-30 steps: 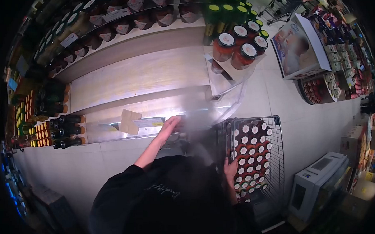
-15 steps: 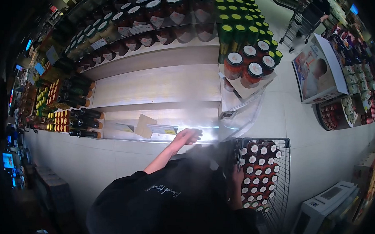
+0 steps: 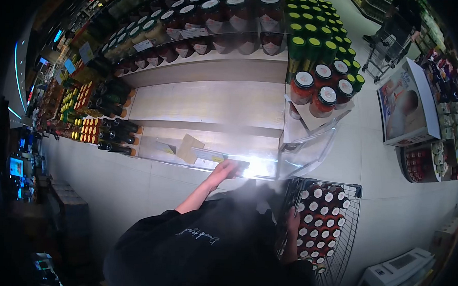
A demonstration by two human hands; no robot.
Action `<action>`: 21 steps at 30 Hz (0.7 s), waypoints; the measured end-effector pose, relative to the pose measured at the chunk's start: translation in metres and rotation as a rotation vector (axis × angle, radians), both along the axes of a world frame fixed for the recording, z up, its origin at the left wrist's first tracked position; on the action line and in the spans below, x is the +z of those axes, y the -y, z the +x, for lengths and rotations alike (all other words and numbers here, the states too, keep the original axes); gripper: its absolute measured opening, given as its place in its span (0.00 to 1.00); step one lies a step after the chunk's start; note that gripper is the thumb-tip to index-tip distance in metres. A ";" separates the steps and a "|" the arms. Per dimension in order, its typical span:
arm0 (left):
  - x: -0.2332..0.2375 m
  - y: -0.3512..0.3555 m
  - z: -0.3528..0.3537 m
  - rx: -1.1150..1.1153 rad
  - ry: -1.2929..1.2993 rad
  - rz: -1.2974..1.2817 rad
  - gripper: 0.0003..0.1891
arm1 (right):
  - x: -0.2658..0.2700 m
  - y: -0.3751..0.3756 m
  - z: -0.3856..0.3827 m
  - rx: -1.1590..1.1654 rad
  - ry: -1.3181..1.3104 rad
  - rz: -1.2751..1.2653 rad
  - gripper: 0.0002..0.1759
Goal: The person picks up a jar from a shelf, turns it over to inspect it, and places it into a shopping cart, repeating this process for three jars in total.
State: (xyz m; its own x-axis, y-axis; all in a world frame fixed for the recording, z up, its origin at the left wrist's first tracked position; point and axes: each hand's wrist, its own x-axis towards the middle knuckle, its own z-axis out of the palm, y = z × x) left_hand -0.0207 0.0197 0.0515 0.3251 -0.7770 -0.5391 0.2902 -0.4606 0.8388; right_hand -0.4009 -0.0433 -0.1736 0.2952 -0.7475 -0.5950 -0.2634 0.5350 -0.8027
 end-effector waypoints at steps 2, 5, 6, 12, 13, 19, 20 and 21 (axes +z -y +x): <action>0.006 -0.006 -0.004 0.014 0.016 0.042 0.21 | -0.010 -0.010 -0.001 -0.044 -0.010 -0.094 0.22; 0.007 -0.016 -0.008 0.018 0.041 0.096 0.22 | 0.001 -0.026 -0.007 -0.079 -0.083 -0.251 0.20; 0.006 -0.019 -0.010 0.029 0.033 0.101 0.22 | 0.021 -0.030 -0.005 -0.065 -0.106 -0.264 0.21; 0.003 -0.033 -0.022 0.020 0.043 0.132 0.24 | 0.024 -0.070 -0.025 -0.095 -0.106 -0.120 0.28; 0.002 -0.036 -0.024 0.012 0.046 0.144 0.24 | 0.025 -0.078 -0.028 -0.103 -0.104 -0.106 0.28; -0.014 -0.055 -0.041 -0.078 0.011 0.219 0.21 | 0.025 -0.127 -0.053 -0.214 -0.067 0.019 0.25; -0.017 -0.059 -0.042 -0.117 0.041 0.232 0.20 | 0.021 -0.135 -0.058 -0.242 -0.070 0.034 0.25; -0.020 -0.062 -0.043 -0.155 0.070 0.243 0.20 | 0.022 -0.138 -0.060 -0.219 -0.052 0.031 0.25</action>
State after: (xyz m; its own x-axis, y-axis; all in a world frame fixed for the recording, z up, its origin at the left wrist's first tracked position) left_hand -0.0634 0.0818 0.0315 0.2558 -0.6707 -0.6962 0.1465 -0.6849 0.7137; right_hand -0.4612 0.0947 -0.1515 0.0966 -0.7712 -0.6292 -0.1786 0.6084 -0.7732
